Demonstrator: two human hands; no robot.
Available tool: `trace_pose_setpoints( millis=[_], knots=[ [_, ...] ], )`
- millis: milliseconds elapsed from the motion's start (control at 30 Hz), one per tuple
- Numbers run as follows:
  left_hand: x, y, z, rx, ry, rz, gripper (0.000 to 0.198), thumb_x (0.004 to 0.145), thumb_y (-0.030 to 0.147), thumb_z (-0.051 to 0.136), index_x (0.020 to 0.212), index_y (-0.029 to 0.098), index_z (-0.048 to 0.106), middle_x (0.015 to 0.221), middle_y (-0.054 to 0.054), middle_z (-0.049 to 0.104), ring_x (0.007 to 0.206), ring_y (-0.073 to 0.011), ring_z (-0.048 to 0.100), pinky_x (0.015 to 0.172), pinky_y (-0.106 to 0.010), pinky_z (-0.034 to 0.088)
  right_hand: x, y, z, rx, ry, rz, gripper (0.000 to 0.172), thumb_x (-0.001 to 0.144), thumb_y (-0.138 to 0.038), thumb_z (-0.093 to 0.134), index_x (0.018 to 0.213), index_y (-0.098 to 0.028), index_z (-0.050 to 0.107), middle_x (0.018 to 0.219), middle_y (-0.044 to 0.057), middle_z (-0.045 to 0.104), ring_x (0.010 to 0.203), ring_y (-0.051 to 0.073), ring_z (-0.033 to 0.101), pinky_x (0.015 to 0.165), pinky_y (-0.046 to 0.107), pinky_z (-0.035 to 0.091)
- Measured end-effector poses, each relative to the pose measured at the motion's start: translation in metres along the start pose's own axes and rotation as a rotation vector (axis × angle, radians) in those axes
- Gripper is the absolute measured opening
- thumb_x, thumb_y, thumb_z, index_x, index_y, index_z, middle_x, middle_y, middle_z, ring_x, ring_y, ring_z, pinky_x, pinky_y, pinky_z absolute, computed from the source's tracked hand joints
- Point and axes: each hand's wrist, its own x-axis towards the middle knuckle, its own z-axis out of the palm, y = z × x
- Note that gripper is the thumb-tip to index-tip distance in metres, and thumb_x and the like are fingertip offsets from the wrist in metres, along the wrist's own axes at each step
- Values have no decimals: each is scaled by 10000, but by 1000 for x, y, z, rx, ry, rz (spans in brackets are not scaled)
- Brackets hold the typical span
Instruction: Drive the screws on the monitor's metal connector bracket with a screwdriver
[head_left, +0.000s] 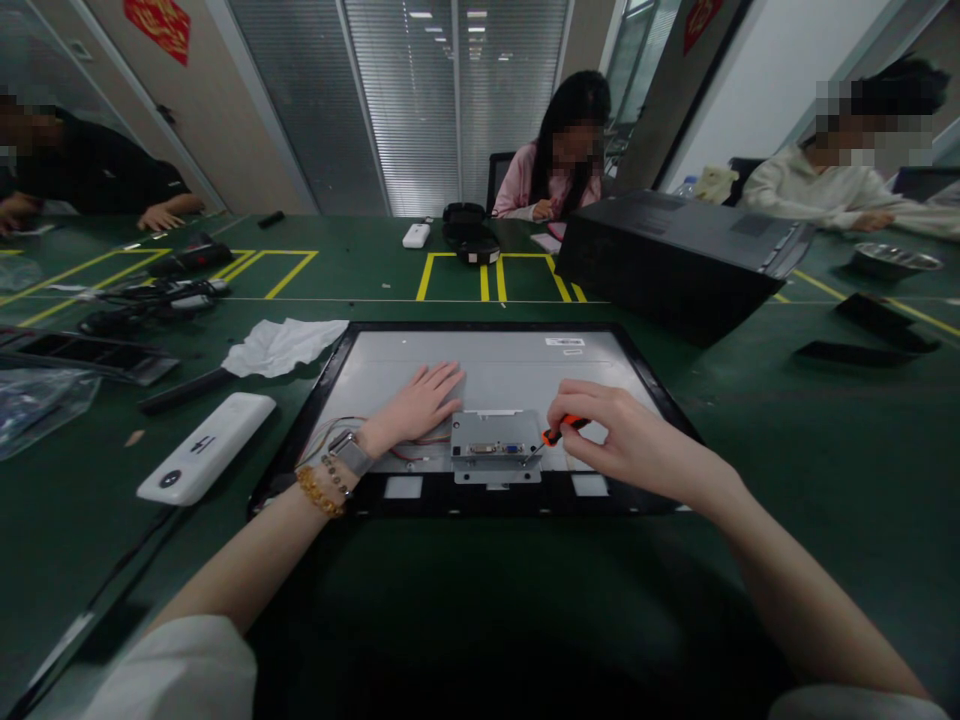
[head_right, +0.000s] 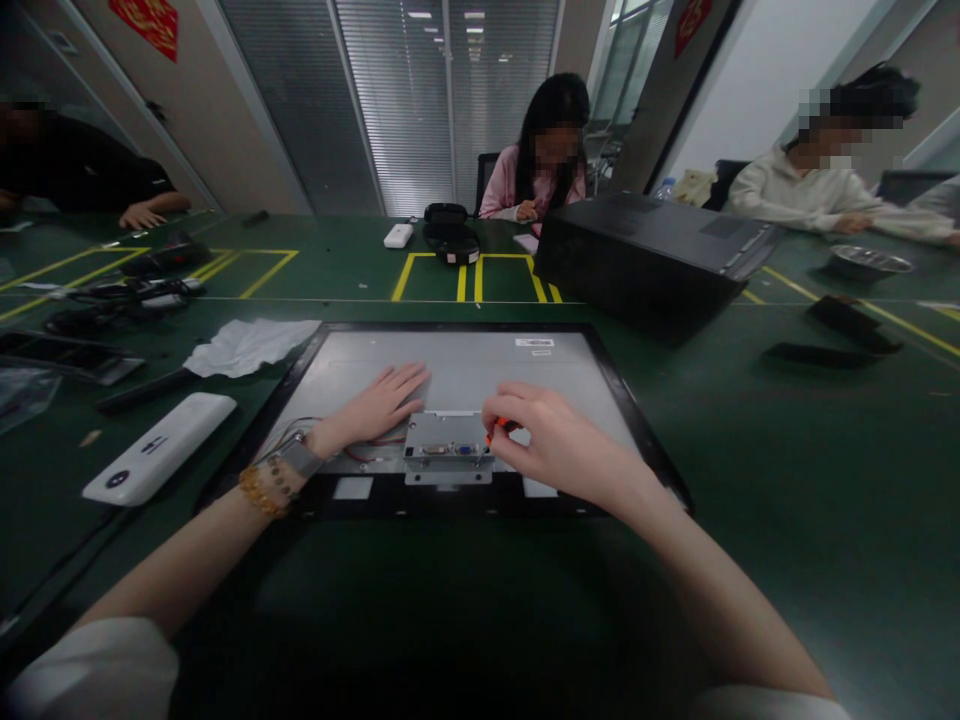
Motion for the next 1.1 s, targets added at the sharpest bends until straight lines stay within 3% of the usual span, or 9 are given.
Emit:
trace_pose_setpoints(
  millis=[233,467,633,800,900,1100],
  knots=[
    [1,-2,3,4,1,9,555,1048,466,236,1503,156,308,1581,-118,256,1452,-267,237,1164,-470,185,0,3,4,-77,20,15,222,985,-365,450,949,-197,591,856,44,660,715,168,597,666,294,424],
    [0,0,0,7,-19,-1,556,1050,468,229,1503,156,312,1584,-117,247,1454,-265,233,1167,-476,178,-2,6,4,-226,14,118,214,988,-351,412,1098,-202,520,682,9,645,581,189,596,578,300,390],
    [1,-2,2,8,-11,9,559,1050,476,226,1506,163,306,1585,-114,246,1455,-265,229,1166,-475,180,-2,4,7,-111,17,133,252,947,-317,453,1161,-185,432,796,44,668,685,209,635,640,321,435],
    [0,-3,4,-8,4,14,560,1048,480,233,1512,172,292,1586,-114,242,1458,-267,221,1164,-478,177,-2,0,7,-39,-3,110,201,927,-288,479,1103,-198,444,863,53,676,732,198,631,671,314,446],
    [0,-1,2,-14,1,8,555,1049,472,230,1506,166,305,1582,-122,251,1455,-267,230,1166,-475,173,-2,-2,5,-59,5,105,166,955,-363,471,1010,-208,494,807,40,659,688,188,604,645,305,429],
    [0,0,-1,-13,1,4,543,1047,465,246,1494,167,321,1579,-121,260,1451,-271,239,1163,-473,184,1,1,9,-91,59,119,269,973,-444,444,866,-216,539,608,-3,598,507,149,516,514,263,335]
  ],
)
